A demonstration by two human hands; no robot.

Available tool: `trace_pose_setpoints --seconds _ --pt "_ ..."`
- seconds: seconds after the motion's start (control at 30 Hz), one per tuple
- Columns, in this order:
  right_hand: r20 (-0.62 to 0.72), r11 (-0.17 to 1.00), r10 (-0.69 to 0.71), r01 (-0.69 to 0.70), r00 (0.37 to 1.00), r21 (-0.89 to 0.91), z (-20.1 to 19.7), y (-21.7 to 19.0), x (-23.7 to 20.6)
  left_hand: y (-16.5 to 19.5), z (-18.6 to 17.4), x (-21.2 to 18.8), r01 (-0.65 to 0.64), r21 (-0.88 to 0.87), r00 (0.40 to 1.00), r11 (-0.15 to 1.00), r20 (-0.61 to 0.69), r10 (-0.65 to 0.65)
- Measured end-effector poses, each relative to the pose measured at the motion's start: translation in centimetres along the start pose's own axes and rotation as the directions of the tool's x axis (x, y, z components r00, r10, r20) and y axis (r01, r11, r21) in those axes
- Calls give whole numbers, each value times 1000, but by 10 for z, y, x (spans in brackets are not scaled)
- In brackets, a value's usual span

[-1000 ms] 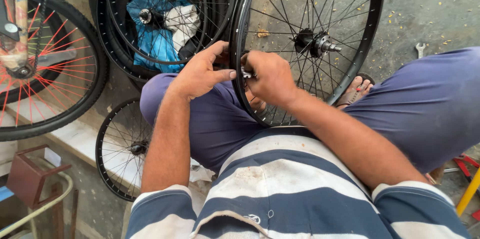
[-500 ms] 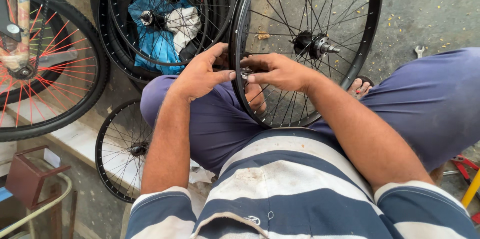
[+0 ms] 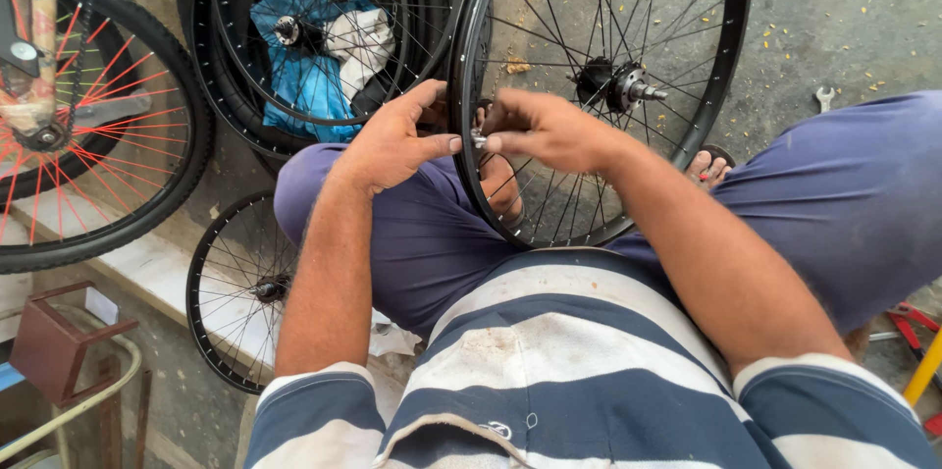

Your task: The person sits on the ground with a bicycle wheel across their lap and uses a small spoke wrench to turn spoke nipples around the rim, rotating the wheel as they work. They hold the rim with one hand while adjusting spokes with the other, working around the wheel.

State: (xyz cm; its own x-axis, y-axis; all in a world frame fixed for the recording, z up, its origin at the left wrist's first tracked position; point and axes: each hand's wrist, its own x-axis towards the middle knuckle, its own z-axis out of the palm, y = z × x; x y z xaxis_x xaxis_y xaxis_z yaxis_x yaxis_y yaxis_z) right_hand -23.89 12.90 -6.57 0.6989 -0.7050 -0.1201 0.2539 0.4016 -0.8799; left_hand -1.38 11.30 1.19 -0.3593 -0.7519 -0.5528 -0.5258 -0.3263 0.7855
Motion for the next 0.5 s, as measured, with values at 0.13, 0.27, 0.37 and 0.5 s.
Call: trace_pose_setpoints --seconds 0.13,0.27,0.37,0.5 --pt "-262 847 -229 59 937 -529 13 13 4 -1 2 1 -3 -9 1000 1000 14 3" --pt "-256 530 -268 -80 929 -844 19 17 9 -4 3 2 -69 -40 997 997 43 71" --pt "-88 928 -45 9 995 -373 9 12 7 -5 3 1 -78 -43 996 996 43 80" --pt "-376 870 -104 -99 921 -483 17 11 3 -3 3 0 -17 -21 1000 1000 24 18"
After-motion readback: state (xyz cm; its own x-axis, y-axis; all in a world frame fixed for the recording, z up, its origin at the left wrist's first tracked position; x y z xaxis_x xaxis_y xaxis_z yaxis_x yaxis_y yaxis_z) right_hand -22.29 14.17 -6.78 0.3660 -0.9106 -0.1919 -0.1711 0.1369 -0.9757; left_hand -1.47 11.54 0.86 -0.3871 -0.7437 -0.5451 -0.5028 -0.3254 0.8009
